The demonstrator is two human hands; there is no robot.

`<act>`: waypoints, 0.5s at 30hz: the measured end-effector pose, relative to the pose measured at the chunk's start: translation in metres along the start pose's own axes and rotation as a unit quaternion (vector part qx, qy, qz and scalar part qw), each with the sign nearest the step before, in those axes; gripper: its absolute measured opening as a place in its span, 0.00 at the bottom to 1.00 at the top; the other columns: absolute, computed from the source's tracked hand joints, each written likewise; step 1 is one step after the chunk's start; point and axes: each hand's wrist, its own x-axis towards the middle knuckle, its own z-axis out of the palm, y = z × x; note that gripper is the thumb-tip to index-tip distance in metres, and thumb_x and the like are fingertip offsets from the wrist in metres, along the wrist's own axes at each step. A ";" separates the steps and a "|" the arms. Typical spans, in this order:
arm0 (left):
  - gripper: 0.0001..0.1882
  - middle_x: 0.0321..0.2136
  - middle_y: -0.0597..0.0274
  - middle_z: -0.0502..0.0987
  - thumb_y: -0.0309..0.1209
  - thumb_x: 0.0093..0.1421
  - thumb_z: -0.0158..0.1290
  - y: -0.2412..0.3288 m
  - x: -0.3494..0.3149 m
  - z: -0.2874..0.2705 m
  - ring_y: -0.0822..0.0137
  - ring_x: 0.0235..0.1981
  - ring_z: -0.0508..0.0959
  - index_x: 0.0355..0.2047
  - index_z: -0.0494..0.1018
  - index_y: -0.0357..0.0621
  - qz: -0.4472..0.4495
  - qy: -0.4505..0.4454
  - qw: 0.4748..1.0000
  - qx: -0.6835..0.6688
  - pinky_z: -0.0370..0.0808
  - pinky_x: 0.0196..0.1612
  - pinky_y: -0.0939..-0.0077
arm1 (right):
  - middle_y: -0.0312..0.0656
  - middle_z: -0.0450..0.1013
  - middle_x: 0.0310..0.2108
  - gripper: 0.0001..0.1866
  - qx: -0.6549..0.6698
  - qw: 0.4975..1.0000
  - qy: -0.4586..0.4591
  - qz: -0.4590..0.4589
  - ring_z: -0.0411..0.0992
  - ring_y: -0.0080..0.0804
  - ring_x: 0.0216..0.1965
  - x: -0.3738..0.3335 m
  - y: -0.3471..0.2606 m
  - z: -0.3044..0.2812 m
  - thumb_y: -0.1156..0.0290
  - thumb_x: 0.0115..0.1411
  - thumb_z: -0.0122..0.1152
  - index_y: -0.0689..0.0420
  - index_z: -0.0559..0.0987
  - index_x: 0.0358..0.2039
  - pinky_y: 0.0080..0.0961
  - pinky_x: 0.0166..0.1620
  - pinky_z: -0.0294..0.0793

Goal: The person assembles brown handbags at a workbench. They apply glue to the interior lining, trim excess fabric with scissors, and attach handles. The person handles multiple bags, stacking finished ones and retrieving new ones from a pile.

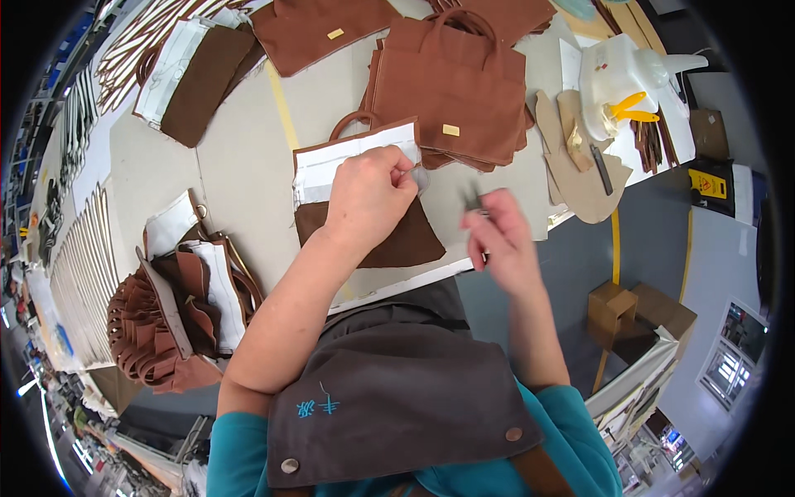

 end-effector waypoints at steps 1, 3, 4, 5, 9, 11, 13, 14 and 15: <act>0.04 0.24 0.53 0.79 0.22 0.48 0.56 -0.001 -0.001 0.004 0.56 0.25 0.80 0.27 0.76 0.37 0.014 0.009 1.000 0.015 0.78 0.30 0.66 | 0.34 0.71 0.22 0.08 0.042 0.999 -0.032 0.012 0.61 0.15 0.18 0.003 0.002 0.012 0.66 0.67 0.54 0.55 0.68 0.40 0.14 0.22 0.59; 0.04 0.25 0.52 0.79 0.22 0.48 0.56 -0.003 -0.003 0.011 0.54 0.26 0.80 0.27 0.76 0.37 0.043 0.025 0.998 0.045 0.78 0.30 0.64 | 0.33 0.68 0.22 0.10 -0.008 1.000 -0.011 0.022 0.58 0.15 0.18 0.014 0.011 0.022 0.62 0.68 0.52 0.56 0.69 0.39 0.14 0.21 0.57; 0.05 0.25 0.53 0.79 0.22 0.48 0.57 -0.005 -0.004 0.014 0.56 0.25 0.80 0.27 0.76 0.37 0.051 0.028 0.997 0.057 0.78 0.30 0.66 | 0.33 0.67 0.22 0.12 -0.033 0.999 0.000 0.026 0.57 0.15 0.17 0.018 0.017 0.023 0.59 0.69 0.50 0.56 0.69 0.39 0.14 0.20 0.56; 0.05 0.25 0.53 0.79 0.22 0.48 0.57 -0.007 -0.005 0.018 0.58 0.25 0.80 0.28 0.77 0.37 0.060 0.031 0.995 0.068 0.78 0.30 0.68 | 0.32 0.67 0.22 0.14 -0.025 0.999 0.003 0.045 0.56 0.15 0.17 0.020 0.020 0.021 0.57 0.69 0.49 0.56 0.70 0.39 0.14 0.20 0.55; 0.06 0.24 0.55 0.79 0.21 0.48 0.58 -0.009 -0.008 0.025 0.59 0.24 0.81 0.28 0.77 0.38 0.070 0.023 0.993 0.095 0.78 0.29 0.69 | 0.31 0.64 0.21 0.18 0.022 0.995 0.014 0.093 0.54 0.13 0.16 0.022 0.028 0.019 0.53 0.70 0.46 0.57 0.71 0.38 0.14 0.17 0.51; 0.06 0.24 0.55 0.79 0.21 0.48 0.58 -0.010 -0.010 0.029 0.59 0.24 0.80 0.29 0.77 0.38 0.078 0.025 0.991 0.104 0.78 0.29 0.69 | 0.31 0.63 0.21 0.18 0.045 0.994 0.020 0.099 0.53 0.13 0.15 0.023 0.031 0.020 0.53 0.70 0.46 0.56 0.71 0.37 0.14 0.16 0.48; 0.06 0.24 0.55 0.79 0.21 0.48 0.58 -0.010 -0.011 0.030 0.59 0.23 0.80 0.28 0.77 0.38 0.081 0.026 0.991 0.108 0.78 0.28 0.69 | 0.31 0.63 0.20 0.18 0.058 0.992 0.029 0.106 0.52 0.12 0.14 0.026 0.035 0.020 0.53 0.70 0.46 0.56 0.71 0.38 0.14 0.15 0.46; 0.06 0.25 0.55 0.79 0.21 0.48 0.58 -0.011 -0.011 0.030 0.58 0.23 0.80 0.28 0.77 0.38 0.080 0.026 0.991 0.106 0.78 0.28 0.69 | 0.31 0.63 0.21 0.18 0.070 0.991 0.033 0.107 0.51 0.12 0.14 0.026 0.037 0.020 0.53 0.70 0.46 0.56 0.71 0.38 0.14 0.15 0.46; 0.06 0.25 0.55 0.79 0.21 0.48 0.58 -0.011 -0.010 0.030 0.58 0.23 0.80 0.28 0.77 0.38 0.079 0.025 0.991 0.105 0.78 0.28 0.69 | 0.31 0.63 0.21 0.18 0.081 0.990 0.037 0.108 0.50 0.12 0.13 0.025 0.039 0.020 0.53 0.70 0.46 0.56 0.71 0.38 0.14 0.14 0.45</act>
